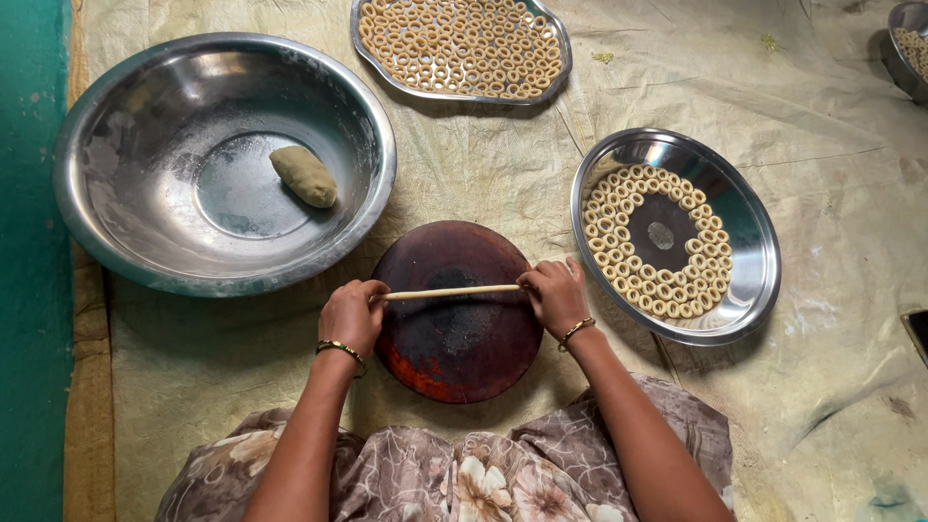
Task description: The person rolls small pieces of dough into thin ropes on a wooden board, then folds and pinches them into small rings. The finished rings are placed into a metal tray. The process is repeated with multiple pieces of dough.
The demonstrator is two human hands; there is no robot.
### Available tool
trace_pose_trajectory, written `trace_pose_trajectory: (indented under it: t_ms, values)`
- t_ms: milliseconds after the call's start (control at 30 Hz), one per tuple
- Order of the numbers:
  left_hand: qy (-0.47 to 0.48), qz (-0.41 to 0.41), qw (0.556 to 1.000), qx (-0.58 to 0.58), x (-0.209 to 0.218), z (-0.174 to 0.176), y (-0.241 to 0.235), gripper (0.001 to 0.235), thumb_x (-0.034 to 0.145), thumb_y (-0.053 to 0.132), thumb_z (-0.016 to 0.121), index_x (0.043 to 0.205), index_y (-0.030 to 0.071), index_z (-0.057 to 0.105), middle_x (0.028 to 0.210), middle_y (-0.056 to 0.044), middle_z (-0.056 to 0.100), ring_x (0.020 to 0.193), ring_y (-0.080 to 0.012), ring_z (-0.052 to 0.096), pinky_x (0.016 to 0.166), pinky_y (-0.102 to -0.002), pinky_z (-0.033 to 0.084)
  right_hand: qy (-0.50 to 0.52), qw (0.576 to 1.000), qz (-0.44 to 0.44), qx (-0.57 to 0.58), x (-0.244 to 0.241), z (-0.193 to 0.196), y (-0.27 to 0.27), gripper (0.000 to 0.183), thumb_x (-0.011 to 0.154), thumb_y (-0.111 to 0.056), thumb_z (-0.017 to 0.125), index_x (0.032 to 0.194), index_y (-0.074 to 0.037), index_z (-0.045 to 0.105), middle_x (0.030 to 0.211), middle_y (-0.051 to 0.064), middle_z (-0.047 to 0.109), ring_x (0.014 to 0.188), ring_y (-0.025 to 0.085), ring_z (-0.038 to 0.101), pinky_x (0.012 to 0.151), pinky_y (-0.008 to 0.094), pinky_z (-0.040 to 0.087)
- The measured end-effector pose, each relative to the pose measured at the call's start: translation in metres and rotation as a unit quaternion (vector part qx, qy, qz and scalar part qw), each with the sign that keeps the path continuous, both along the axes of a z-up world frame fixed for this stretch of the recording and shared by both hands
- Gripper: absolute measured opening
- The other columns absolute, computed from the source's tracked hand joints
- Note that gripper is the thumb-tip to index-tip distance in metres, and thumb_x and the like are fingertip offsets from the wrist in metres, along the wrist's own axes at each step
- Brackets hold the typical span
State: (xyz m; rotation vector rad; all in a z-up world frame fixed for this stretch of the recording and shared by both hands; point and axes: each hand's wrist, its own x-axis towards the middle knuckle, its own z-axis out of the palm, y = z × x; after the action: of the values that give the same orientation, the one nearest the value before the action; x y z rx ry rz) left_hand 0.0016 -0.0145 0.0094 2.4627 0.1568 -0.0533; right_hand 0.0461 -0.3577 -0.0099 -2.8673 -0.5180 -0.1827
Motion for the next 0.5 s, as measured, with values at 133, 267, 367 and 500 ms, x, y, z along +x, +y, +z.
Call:
trace_pose_trajectory:
  t_ms: [133,267,367,500]
  values:
    - [0.01,0.019,1.0,0.018,0.0,0.001,-0.001,0.021,0.085,0.013,0.074,0.105,0.017,0.078,0.104,-0.008,0.069,0.108,-0.0284,0.063,0.093,-0.041,0.051,0.023,0.999,-0.001,0.048,-0.001,0.006,-0.01,0.016,0.083,-0.015,0.076,0.099,-0.016,0.077,0.095,0.0,0.073,0.097,0.017,0.067,0.112,0.056,0.032]
    - [-0.018,0.035,0.998,0.038,0.0,-0.003,0.001,0.032,0.082,0.013,0.076,0.114,0.016,0.074,0.114,-0.009,0.068,0.112,-0.0299,0.061,0.096,-0.044,0.049,0.072,0.99,-0.075,0.091,0.005,-0.004,-0.034,0.02,0.09,-0.011,0.072,0.11,-0.016,0.075,0.107,0.001,0.075,0.097,0.017,0.071,0.097,0.036,0.052]
    - [-0.04,0.043,0.998,0.034,-0.001,-0.006,0.003,0.033,0.082,0.015,0.077,0.115,0.015,0.074,0.117,-0.009,0.067,0.114,-0.0307,0.06,0.097,-0.044,0.049,0.148,0.971,-0.106,0.153,0.006,-0.019,-0.047,0.028,0.088,-0.009,0.073,0.115,-0.014,0.074,0.108,0.005,0.076,0.09,0.017,0.074,0.088,0.032,0.057]
    - [-0.051,0.043,0.998,0.019,0.0,-0.009,0.003,0.034,0.083,0.019,0.077,0.116,0.014,0.074,0.117,-0.009,0.067,0.114,-0.0312,0.06,0.096,-0.044,0.049,0.214,0.951,-0.141,0.174,0.002,-0.03,-0.056,0.029,0.083,-0.011,0.078,0.112,-0.012,0.074,0.097,0.007,0.08,0.086,0.017,0.077,0.082,0.032,0.06]
